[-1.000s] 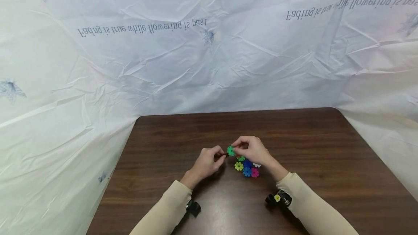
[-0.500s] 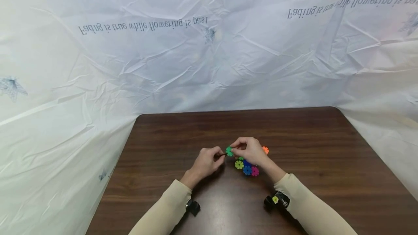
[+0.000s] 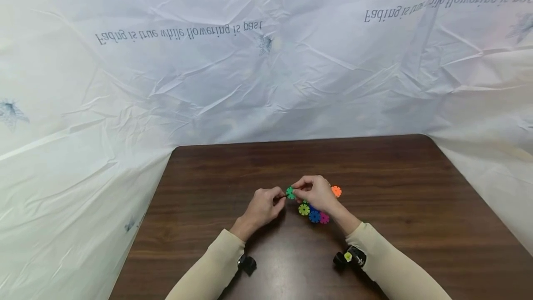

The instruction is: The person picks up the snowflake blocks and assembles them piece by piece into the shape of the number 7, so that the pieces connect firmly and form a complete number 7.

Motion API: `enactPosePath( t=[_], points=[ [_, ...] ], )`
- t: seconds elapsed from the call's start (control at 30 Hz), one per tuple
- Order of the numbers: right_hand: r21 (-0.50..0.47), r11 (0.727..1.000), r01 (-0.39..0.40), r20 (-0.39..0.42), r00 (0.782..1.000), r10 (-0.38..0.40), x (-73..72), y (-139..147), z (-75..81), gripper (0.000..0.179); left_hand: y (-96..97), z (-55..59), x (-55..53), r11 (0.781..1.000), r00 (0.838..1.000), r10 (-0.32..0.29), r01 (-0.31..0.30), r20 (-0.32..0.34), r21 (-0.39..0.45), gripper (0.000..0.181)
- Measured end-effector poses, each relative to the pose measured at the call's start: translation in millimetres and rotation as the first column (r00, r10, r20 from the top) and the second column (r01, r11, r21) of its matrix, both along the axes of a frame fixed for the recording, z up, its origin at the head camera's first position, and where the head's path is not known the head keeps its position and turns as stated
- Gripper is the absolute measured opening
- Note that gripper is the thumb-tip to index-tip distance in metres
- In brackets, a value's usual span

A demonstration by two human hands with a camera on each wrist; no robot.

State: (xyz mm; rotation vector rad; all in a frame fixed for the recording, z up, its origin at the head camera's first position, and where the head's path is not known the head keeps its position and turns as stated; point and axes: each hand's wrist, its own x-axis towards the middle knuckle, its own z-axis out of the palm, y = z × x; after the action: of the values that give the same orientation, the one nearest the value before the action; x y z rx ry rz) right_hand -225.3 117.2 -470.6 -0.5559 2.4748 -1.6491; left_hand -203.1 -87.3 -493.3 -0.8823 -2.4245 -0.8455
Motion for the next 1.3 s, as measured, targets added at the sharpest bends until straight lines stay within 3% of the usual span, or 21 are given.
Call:
enactPosePath(
  t=[0.53, 0.93, 1.1, 1.3],
  points=[
    [-0.076, 0.996, -0.036, 0.06, 0.997, 0.04, -2.1, 7, 2.3, 0.013, 0.4, 1.5, -3.0, 0.999, 1.0, -0.018, 0.018, 0.0, 0.033, 0.008],
    [-0.114, 0.991, -0.073, 0.069, 0.994, 0.082, -5.3, 15, 2.7, 0.017, -1.2, -0.7, -1.8, 1.0, 1.0, 0.001, -0.002, 0.03, 0.028, 0.008],
    [-0.072, 0.995, -0.062, 0.051, 0.997, 0.065, -9.5, 21, 5.0, 0.024, -2.4, -2.8, -2.0, 0.999, 0.999, 0.022, -0.023, 0.031, 0.025, 0.008],
    [0.027, 0.999, -0.022, -0.009, 1.0, 0.022, -17.7, 32, 4.5, 0.02, -3.9, -4.8, -1.9, 0.999, 0.999, 0.024, -0.025, 0.031, 0.042, 0.009]
  ],
)
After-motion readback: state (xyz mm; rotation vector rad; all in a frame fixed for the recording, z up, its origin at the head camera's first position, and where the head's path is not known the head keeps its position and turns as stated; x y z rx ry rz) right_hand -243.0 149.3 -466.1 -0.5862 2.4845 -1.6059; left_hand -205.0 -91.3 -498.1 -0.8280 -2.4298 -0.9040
